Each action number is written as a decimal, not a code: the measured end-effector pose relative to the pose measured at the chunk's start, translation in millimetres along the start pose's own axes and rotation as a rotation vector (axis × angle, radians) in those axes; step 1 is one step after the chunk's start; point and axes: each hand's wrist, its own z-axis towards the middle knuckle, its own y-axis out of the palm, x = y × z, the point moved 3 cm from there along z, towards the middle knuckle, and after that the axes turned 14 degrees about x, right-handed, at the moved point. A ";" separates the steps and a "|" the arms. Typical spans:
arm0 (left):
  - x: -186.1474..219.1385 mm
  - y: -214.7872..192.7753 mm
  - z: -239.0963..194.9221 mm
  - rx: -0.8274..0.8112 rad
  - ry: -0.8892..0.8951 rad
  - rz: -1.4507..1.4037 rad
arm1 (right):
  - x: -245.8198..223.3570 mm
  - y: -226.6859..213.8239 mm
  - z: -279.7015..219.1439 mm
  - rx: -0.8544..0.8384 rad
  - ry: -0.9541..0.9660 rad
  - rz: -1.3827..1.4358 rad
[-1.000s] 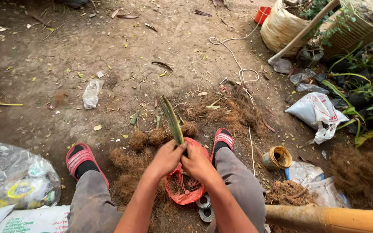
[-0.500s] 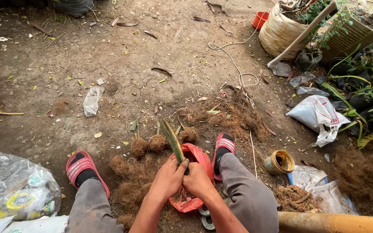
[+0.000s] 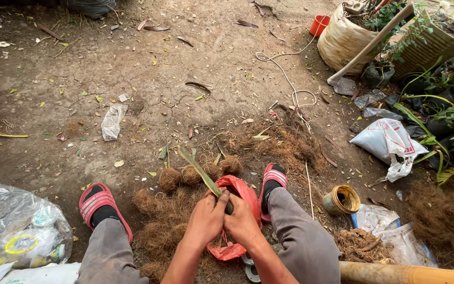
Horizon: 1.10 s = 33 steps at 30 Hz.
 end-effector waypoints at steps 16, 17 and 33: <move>6.1 -3.1 3.0 0.040 0.138 0.025 | 0.3 -0.5 5.9 0.073 -0.165 -0.060; 6.6 -2.0 3.8 0.011 0.098 0.048 | 2.3 -0.6 7.3 0.071 -0.126 -0.019; 4.1 -5.3 7.3 0.049 0.003 0.005 | 15.8 9.9 7.1 0.104 -0.179 0.009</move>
